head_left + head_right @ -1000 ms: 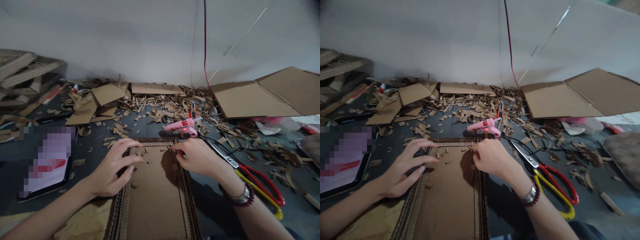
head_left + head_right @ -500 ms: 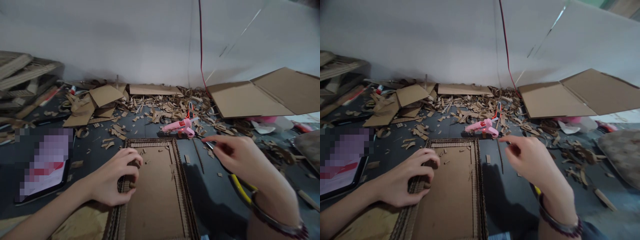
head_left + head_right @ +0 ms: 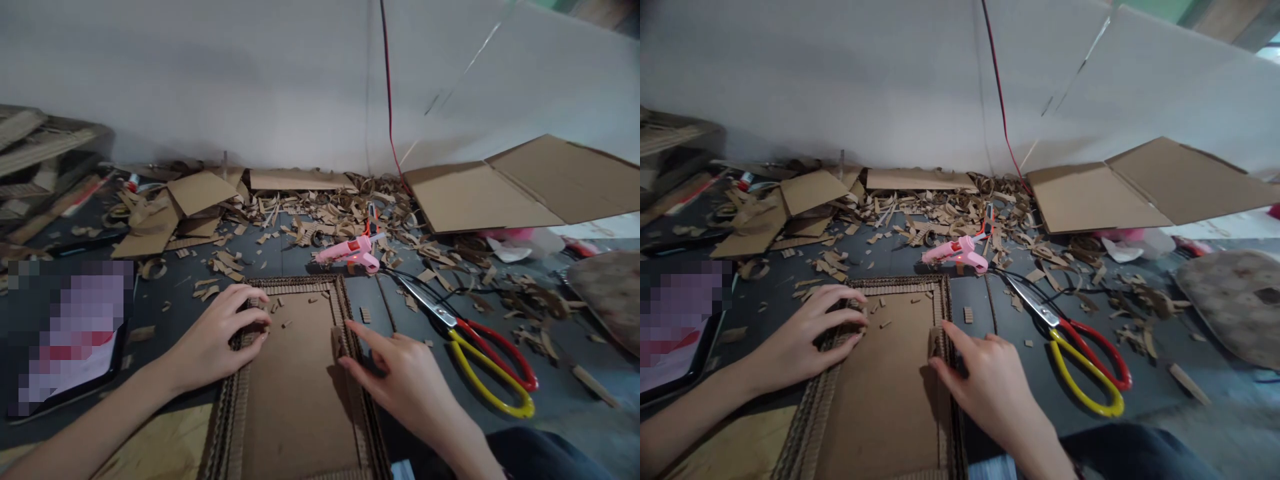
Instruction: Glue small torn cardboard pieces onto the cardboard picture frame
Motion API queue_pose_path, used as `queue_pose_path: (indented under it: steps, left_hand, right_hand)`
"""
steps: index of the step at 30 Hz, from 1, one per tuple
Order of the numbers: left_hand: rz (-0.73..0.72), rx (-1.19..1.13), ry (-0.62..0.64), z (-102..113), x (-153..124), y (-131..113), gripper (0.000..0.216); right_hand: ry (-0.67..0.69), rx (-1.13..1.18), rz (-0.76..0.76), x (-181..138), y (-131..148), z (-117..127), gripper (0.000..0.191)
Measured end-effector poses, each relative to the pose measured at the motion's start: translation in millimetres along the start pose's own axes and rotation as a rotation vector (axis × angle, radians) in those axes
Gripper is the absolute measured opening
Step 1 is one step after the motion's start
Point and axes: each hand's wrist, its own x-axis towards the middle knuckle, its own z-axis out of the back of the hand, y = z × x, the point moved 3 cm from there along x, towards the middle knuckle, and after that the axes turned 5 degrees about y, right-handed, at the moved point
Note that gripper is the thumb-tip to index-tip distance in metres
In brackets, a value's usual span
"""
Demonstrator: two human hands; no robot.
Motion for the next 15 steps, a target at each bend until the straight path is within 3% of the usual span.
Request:
queue_pose_path:
  steps: [4, 7, 11, 13, 15]
  left_hand:
    - [0.006, -0.002, 0.016, -1.6, -0.3, 1.2, 0.019]
    - [0.013, -0.003, 0.011, -1.8, -1.0, 1.0, 0.025]
    - [0.021, -0.015, -0.019, -1.4, -1.6, 0.4, 0.029]
    - [0.025, -0.019, -0.026, -1.5, -1.8, 0.4, 0.028]
    - [0.035, -0.021, -0.026, -2.1, -1.9, 0.7, 0.027]
  right_hand:
    - [0.040, -0.090, 0.016, 10.8, 16.6, -10.3, 0.020]
    - [-0.004, -0.038, 0.060, 14.6, 17.6, -12.8, 0.012]
    - [-0.182, 0.082, 0.093, 10.7, 8.9, -4.6, 0.024]
    - [-0.287, 0.056, 0.026, 7.1, -1.4, 4.1, 0.037]
    - [-0.294, -0.049, -0.066, 5.1, -14.6, 12.9, 0.045]
